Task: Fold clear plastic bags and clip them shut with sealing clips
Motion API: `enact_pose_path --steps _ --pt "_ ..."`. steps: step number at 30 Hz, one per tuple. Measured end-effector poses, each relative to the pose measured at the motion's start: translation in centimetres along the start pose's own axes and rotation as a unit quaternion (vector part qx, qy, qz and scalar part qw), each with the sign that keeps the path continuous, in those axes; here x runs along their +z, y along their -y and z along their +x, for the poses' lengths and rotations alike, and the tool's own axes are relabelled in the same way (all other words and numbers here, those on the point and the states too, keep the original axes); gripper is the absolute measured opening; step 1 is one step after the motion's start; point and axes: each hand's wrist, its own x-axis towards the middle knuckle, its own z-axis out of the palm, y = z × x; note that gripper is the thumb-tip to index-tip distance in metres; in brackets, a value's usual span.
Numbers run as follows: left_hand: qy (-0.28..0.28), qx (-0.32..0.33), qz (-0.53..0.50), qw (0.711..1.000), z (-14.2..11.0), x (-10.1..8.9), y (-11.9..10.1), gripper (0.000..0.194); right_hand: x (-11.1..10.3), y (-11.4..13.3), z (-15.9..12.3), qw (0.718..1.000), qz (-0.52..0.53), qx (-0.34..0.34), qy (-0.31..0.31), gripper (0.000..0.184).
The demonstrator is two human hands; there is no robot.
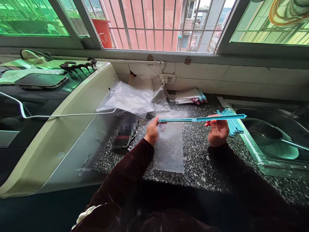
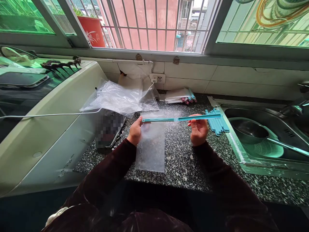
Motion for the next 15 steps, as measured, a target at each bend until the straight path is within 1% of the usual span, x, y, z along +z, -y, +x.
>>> enact_pose_path --steps 5,15 --pt "0.005 0.011 -0.005 1.0 0.37 -0.38 0.05 0.028 0.21 -0.16 -0.22 1.0 0.02 0.022 -0.003 0.012" --pt "-0.005 0.025 -0.018 1.0 0.87 -0.61 -0.32 0.022 0.15 -0.08 -0.55 0.999 -0.023 0.047 0.011 0.016"
